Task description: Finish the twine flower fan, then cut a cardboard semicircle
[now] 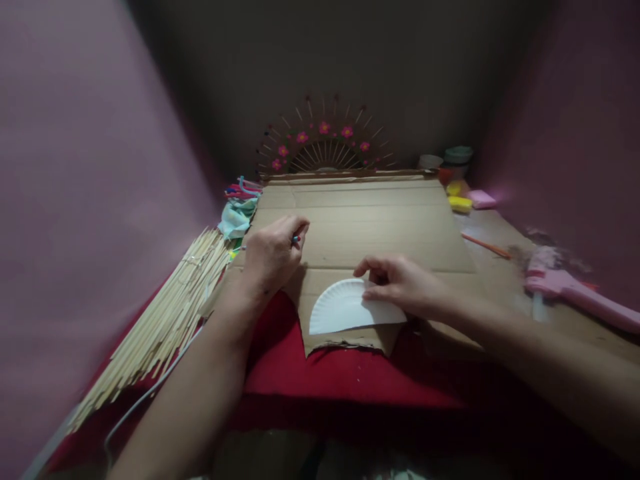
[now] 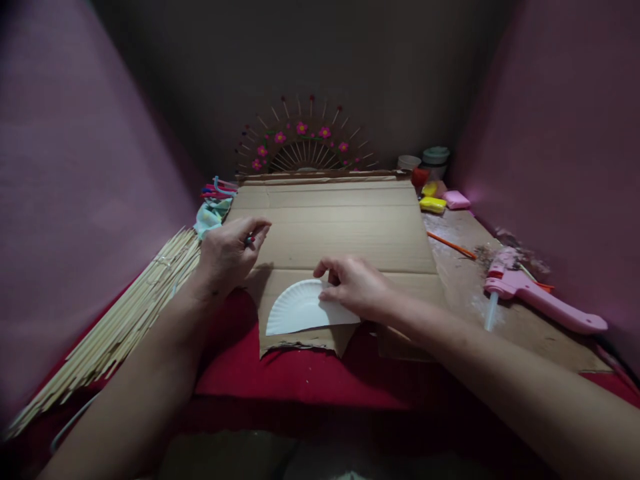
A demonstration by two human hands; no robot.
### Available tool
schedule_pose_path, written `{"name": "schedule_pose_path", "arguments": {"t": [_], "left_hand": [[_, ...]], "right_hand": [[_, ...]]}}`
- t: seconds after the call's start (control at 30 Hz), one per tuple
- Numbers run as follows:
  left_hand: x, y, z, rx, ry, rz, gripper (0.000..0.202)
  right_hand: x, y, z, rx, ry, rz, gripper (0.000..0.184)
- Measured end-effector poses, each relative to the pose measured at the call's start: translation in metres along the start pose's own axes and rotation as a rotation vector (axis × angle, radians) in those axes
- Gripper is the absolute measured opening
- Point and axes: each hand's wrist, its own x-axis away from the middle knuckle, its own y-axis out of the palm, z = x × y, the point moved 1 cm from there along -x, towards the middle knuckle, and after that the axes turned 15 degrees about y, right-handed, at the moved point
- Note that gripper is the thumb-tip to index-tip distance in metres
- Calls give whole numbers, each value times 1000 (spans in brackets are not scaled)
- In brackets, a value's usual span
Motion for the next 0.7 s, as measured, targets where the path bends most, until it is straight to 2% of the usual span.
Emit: {"name": "schedule_pose_path", "arguments": {"t": [0.23, 0.43, 0.6, 0.7], "left_hand": [[2, 5, -2, -18, -9, -10, 19], [3, 6, 4, 28, 25, -29, 19], [2, 4, 8, 55, 18, -44, 20], [0, 1, 10, 173, 17, -61, 19]], "right_hand": [[5, 4, 4, 205, -84, 115, 29], [9, 10, 4, 330, -121, 213, 24], [10, 14, 2, 382, -167, 243, 25], [11, 16, 3, 436, -176, 255, 23]]}}
